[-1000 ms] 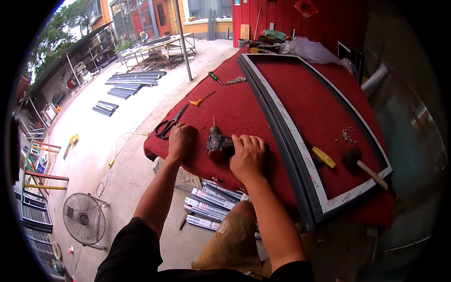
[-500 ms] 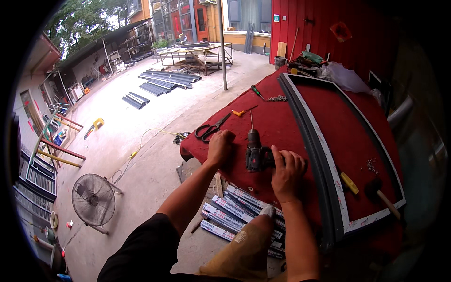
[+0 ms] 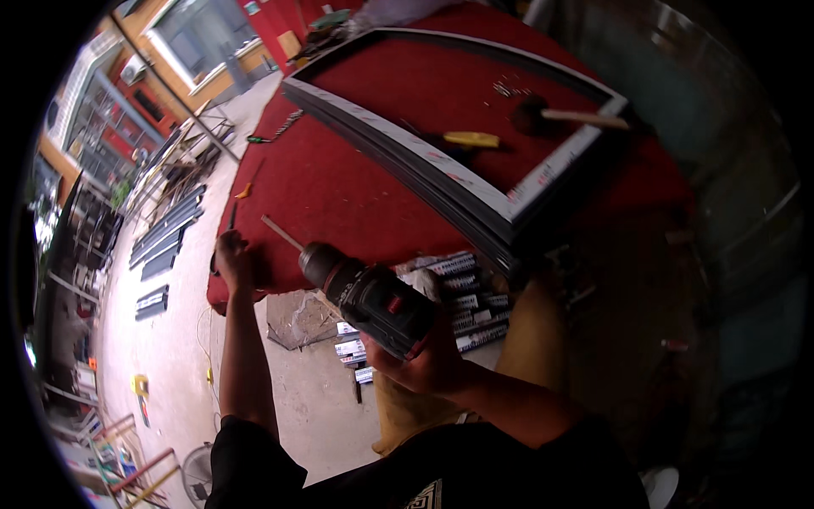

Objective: The person assembles a window frame by securing metal profiles together using a cordless drill and screws. They work on a red table, repeatedly positioning the frame, inserting screws, and tightening them to join the corners.

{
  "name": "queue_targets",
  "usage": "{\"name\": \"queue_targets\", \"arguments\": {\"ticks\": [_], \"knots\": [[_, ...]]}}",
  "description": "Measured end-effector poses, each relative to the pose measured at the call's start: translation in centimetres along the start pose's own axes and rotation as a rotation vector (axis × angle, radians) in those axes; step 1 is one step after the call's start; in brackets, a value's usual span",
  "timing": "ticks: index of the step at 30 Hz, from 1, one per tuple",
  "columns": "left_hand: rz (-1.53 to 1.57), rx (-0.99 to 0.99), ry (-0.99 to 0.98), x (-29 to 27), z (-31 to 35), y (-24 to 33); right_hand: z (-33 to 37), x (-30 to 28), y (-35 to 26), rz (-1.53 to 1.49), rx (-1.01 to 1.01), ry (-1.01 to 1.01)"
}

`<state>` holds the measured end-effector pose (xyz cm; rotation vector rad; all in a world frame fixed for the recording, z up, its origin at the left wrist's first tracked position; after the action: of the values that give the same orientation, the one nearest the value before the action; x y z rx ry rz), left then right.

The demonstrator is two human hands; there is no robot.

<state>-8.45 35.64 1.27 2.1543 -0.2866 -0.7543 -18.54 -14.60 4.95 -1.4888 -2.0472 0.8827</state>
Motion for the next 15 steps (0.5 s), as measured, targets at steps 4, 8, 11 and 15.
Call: {"name": "queue_targets", "arguments": {"ticks": [4, 8, 11, 15], "knots": [[0.163, -0.236, -0.085, 0.1, 2.3, 3.4, 3.8, -6.1, -0.5, -0.073, 0.143, -0.080], [0.340, -0.099, -0.271, 3.4, 12.7, 8.8, 6.9, -10.6, -0.7, -0.117, 0.283, -0.116], [1.113, -0.772, -0.565, 6.9, 23.1, 15.1, 8.7, -12.4, -0.2, -0.112, 0.303, -0.106], [1.287, -0.927, -0.874, 9.3, 30.2, 20.6, 9.7, -14.1, 0.2, -0.006, 0.207, -0.070]]}}
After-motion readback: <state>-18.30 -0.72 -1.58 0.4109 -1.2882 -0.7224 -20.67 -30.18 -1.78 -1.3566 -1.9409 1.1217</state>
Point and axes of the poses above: each hand's wrist, its own z-axis away from the middle knuckle, its own x-axis out of the palm, y = z × x, the point moved 4 cm from there along -z, towards the middle knuckle, and after that the axes turned 6 degrees about -x, right-handed, at the moved point
